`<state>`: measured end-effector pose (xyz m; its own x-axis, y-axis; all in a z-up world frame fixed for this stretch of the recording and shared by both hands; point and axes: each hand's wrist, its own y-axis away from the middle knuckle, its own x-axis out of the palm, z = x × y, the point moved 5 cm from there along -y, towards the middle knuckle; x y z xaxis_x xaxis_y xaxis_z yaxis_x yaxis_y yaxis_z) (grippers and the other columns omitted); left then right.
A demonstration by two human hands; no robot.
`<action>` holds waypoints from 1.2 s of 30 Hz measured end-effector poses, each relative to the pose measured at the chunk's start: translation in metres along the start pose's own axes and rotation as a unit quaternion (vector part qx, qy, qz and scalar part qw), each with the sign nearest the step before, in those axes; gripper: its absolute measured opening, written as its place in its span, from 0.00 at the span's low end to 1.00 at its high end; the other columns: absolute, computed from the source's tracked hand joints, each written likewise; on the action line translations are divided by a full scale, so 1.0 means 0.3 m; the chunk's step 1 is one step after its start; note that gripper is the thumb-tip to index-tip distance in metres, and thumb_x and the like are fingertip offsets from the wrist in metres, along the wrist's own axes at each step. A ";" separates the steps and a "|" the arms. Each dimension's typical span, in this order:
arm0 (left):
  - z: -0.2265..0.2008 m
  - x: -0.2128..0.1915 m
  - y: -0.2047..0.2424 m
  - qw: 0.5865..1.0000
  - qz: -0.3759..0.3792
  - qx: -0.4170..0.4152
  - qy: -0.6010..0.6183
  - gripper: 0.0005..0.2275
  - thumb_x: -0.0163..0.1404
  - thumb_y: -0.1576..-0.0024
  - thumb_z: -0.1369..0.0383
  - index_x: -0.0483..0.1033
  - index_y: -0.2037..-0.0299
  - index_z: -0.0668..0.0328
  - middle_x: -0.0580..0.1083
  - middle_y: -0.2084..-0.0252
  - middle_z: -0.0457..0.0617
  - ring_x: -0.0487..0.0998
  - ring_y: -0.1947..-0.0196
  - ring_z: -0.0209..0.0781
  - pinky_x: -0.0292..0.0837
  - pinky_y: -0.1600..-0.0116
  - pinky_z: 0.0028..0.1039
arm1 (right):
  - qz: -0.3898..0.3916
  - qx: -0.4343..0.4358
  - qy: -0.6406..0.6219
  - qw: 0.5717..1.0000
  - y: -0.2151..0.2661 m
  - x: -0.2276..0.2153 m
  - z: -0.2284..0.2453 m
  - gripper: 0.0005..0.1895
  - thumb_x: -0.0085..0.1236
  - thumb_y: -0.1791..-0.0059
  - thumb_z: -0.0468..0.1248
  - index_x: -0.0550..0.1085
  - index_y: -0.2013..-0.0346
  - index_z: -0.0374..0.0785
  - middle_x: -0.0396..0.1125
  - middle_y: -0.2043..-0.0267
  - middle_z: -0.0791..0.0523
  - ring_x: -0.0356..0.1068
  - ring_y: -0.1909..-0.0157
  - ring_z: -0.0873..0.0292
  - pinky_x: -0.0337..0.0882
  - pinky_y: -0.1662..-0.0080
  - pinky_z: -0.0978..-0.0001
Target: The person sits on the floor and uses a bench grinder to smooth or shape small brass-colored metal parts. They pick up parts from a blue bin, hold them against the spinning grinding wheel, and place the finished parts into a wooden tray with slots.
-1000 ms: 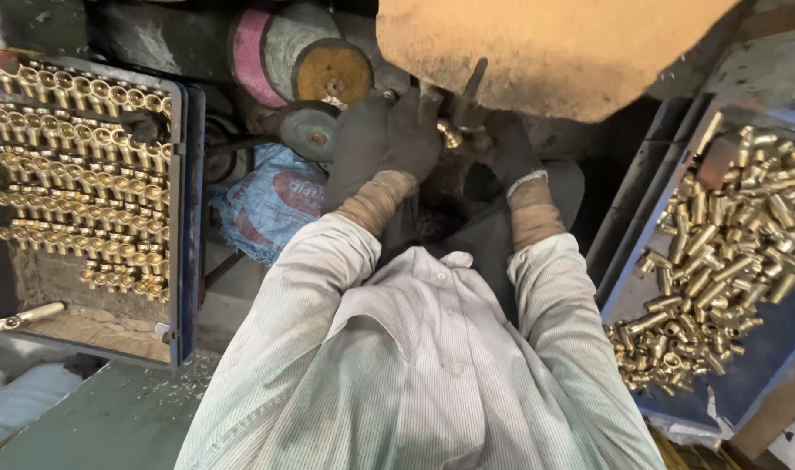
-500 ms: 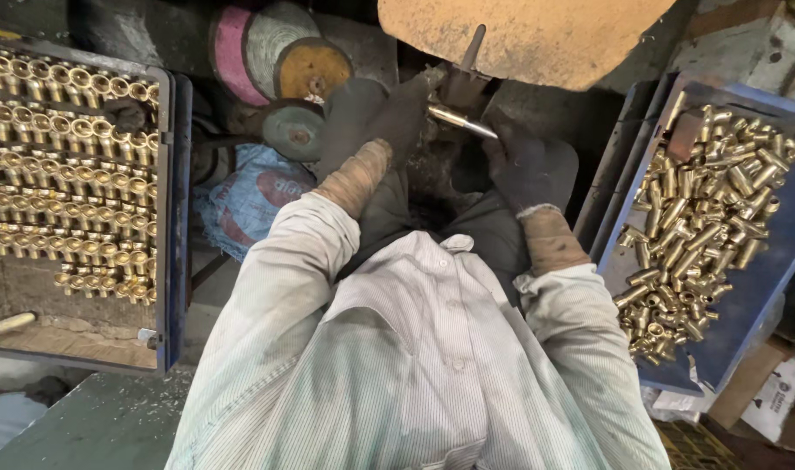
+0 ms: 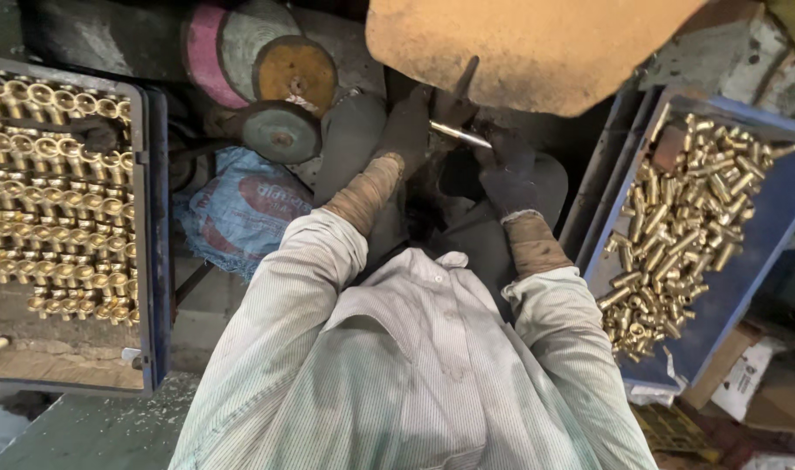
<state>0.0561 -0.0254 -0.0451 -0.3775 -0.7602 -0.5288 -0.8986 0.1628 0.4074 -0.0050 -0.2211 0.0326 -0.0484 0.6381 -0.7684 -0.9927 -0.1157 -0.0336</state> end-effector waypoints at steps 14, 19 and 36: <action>0.090 0.070 -0.031 0.985 -0.088 0.126 -0.072 0.20 0.33 0.34 0.70 0.61 0.33 0.69 0.69 0.41 0.72 0.70 0.42 0.68 0.65 0.39 0.48 | 0.031 0.075 -0.079 0.994 -0.046 0.015 -0.027 0.06 0.60 0.47 0.34 0.78 0.60 0.34 0.73 0.57 0.46 0.71 0.54 0.44 0.71 0.49 0.55; 0.158 0.024 -0.030 0.999 -0.047 0.017 0.000 0.12 0.37 0.34 0.69 0.67 0.44 0.65 0.70 0.45 0.71 0.70 0.44 0.69 0.66 0.43 0.50 | 0.063 -0.061 -0.024 0.996 -0.101 0.059 0.018 0.08 0.54 0.50 0.30 0.79 0.59 0.36 0.75 0.57 0.49 0.74 0.55 0.50 0.70 0.52 0.59; 0.052 0.073 -0.035 0.979 -0.010 0.147 -0.141 0.16 0.49 0.47 0.70 0.71 0.49 0.67 0.72 0.47 0.69 0.71 0.46 0.67 0.66 0.43 0.48 | 0.017 -0.076 0.001 0.997 -0.072 0.060 -0.156 0.02 0.56 0.51 0.31 0.75 0.68 0.38 0.70 0.71 0.51 0.69 0.68 0.49 0.67 0.63 0.55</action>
<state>0.0538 -0.0340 -0.0725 -0.3679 -0.5686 -0.7358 -0.9168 0.3540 0.1849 0.0209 -0.2426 -0.0103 -0.0822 0.6304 -0.7719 -0.9622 -0.2519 -0.1033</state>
